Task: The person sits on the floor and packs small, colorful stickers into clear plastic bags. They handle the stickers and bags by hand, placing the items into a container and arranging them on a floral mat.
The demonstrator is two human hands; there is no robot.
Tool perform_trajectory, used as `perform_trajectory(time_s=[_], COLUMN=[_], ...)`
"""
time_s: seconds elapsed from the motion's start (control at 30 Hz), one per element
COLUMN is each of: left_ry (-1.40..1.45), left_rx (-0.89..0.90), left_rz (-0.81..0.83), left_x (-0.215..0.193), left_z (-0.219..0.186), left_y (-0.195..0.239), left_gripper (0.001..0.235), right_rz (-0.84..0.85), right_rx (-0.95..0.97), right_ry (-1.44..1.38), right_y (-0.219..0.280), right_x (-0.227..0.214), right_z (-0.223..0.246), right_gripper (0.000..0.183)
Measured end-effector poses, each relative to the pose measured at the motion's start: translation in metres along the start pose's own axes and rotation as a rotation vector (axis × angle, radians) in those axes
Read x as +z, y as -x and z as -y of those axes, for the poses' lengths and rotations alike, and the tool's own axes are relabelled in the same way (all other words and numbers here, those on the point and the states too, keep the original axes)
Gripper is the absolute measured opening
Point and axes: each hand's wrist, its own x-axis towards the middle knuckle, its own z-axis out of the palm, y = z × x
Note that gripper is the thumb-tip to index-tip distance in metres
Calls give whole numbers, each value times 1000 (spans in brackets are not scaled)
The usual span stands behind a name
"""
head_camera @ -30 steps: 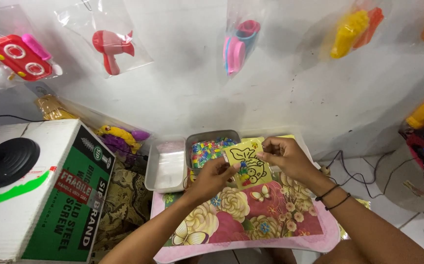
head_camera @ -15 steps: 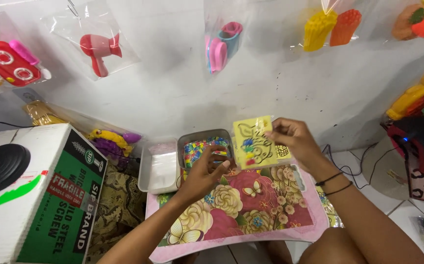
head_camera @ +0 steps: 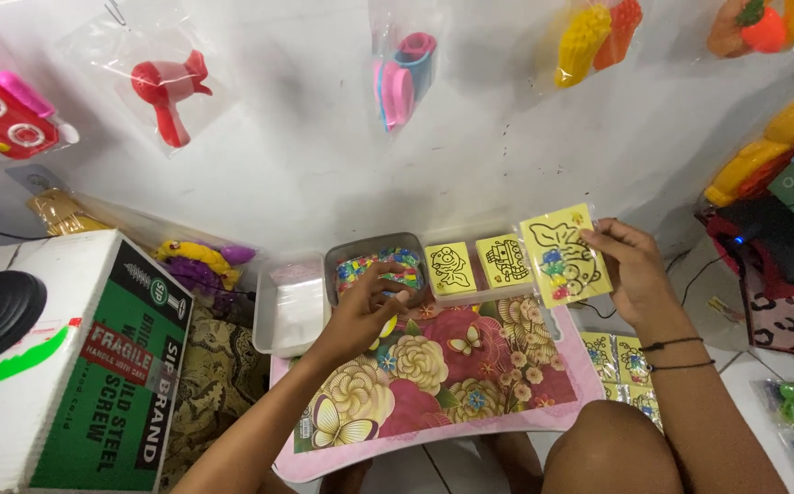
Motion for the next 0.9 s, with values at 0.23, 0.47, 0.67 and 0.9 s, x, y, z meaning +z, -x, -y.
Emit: perform_trajectory(time_s=[0.23,0.47,0.67,0.9], left_ry=[15,21,23,-139], left_rx=[22,69,58,-96], left_rz=[59,69,99,193], left_x=[5,6,8,9], left_z=[5,5,10,26], left_y=[3,1,0,-4], left_gripper=[39,37,44,66], right_rz=[3,70,240,360], right_rx=[10,46,86,158], right_ry=[-36,7,132,277], right_y=[-9,24,44,43], right_x=[-10,54,106,134], right_z=[-12,8,15,-6], right_gripper=[13,13,10,6])
